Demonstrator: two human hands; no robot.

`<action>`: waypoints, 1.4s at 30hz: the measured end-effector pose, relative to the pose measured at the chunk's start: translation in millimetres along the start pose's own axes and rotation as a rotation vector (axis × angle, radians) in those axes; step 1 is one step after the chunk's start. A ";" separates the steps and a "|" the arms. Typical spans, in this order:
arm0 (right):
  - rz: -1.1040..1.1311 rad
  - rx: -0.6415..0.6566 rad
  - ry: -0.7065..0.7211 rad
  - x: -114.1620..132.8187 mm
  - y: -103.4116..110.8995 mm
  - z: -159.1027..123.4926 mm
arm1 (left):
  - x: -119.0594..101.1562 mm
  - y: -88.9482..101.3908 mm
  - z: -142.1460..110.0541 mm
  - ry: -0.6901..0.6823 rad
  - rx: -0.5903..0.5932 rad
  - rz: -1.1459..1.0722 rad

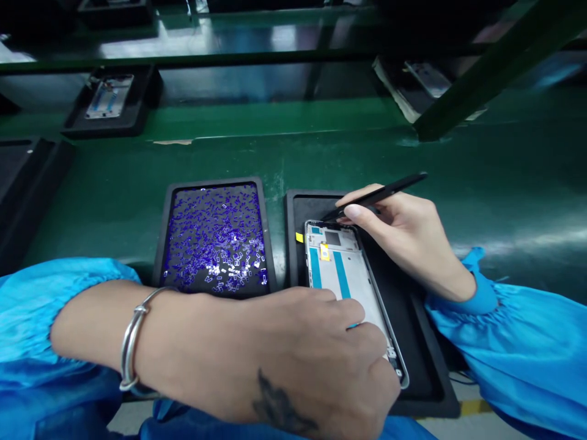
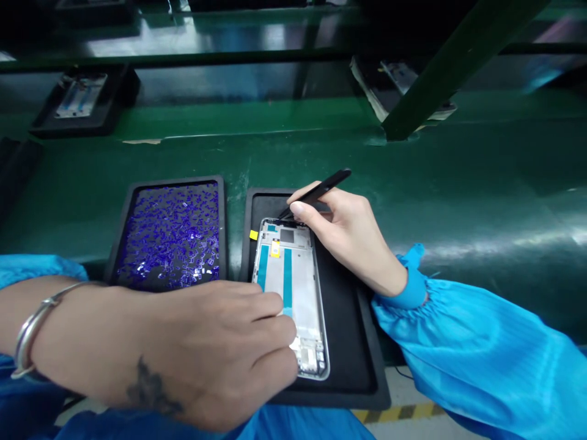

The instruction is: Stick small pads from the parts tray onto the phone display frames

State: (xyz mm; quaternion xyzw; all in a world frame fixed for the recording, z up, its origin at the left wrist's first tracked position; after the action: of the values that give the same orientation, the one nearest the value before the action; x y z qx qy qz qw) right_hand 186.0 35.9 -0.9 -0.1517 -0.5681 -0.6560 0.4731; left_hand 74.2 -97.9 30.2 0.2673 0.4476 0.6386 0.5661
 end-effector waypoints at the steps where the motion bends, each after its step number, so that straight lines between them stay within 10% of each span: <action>1: 0.004 -0.003 -0.008 -0.5 0.1 -0.2 | 0.2 -0.2 0.3 0.001 0.002 -0.001; 42: -0.064 -0.011 -0.045 -0.4 0.9 0.6 | -0.2 -0.9 1.3 -0.016 -0.028 0.033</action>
State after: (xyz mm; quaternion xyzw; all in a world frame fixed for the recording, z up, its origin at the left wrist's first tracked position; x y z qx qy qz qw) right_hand 186.6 36.7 -0.5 -0.1508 -0.5797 -0.6702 0.4382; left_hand 75.8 -97.8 30.1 0.2720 0.4294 0.6520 0.5626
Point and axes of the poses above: each hand's wrist, its own z-axis towards the middle knuckle, its own y-axis out of the back of the hand, x = y × z, the point moved 6 cm from there along z, towards the middle knuckle, and after that the axes turned 5 degrees about -x, right-handed, at the moved point
